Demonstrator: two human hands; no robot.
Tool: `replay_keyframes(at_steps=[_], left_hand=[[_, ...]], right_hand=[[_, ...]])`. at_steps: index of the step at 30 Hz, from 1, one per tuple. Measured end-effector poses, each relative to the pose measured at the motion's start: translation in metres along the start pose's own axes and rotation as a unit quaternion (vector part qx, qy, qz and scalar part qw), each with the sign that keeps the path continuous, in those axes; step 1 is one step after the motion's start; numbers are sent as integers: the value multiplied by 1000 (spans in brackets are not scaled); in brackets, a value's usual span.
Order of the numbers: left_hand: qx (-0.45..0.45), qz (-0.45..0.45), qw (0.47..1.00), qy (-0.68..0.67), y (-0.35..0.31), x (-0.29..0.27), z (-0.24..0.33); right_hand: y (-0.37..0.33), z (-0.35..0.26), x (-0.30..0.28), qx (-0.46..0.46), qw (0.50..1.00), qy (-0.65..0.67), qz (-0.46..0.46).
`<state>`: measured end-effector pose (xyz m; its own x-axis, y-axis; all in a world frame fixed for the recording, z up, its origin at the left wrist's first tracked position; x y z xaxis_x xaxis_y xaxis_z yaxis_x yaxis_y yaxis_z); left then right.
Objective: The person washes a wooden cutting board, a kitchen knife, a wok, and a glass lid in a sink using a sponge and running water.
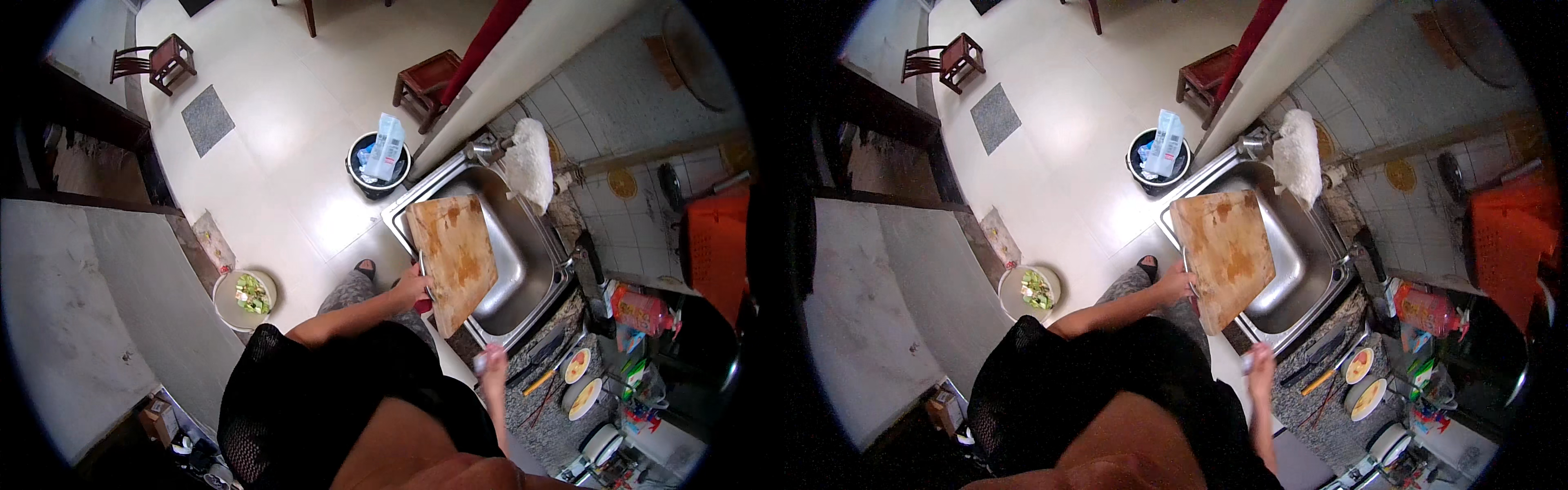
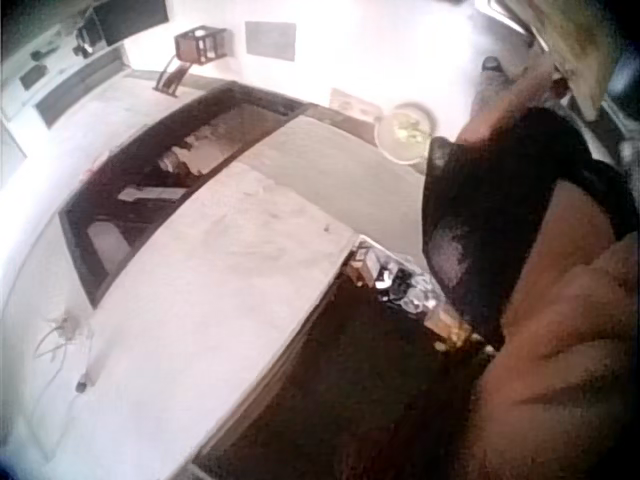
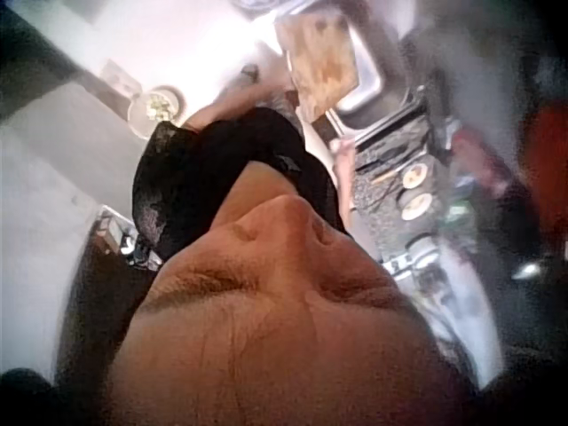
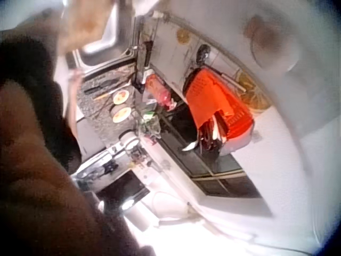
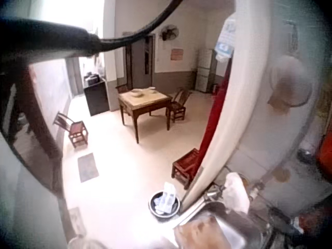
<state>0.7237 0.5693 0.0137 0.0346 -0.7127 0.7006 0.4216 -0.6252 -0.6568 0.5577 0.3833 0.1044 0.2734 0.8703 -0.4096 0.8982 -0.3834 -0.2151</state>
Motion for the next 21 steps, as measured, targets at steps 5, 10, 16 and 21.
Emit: replay_keyframes(at_steps=[5, 10, 16, 21], left_hand=[[32, -11, 999, 20, 33, -26, -30], [42, -5, 999, 34, 26, -14, -24], [6, -16, 998, 62, 3, 5, -4], [23, -36, 998, 56, 20, -9, -28]], right_hand=[[136, -107, 86, 189, 967, 131, -108], [237, -119, 255, 95, 910, 323, -244], [327, -84, 266, -120, 987, 79, -73], [352, -36, 183, -73, 981, -44, 176]])
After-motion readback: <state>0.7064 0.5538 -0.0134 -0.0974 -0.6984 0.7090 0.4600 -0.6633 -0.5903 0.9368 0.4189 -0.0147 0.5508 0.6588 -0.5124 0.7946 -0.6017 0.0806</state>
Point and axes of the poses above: each hand's wrist, its own y-axis towards the middle knuckle, its own x-axis out of the palm, z = x × y, the point moved 9 cm from there along y, towards the middle knuckle, and after that the axes turned 11 degrees about -x, right-handed, at the moved point
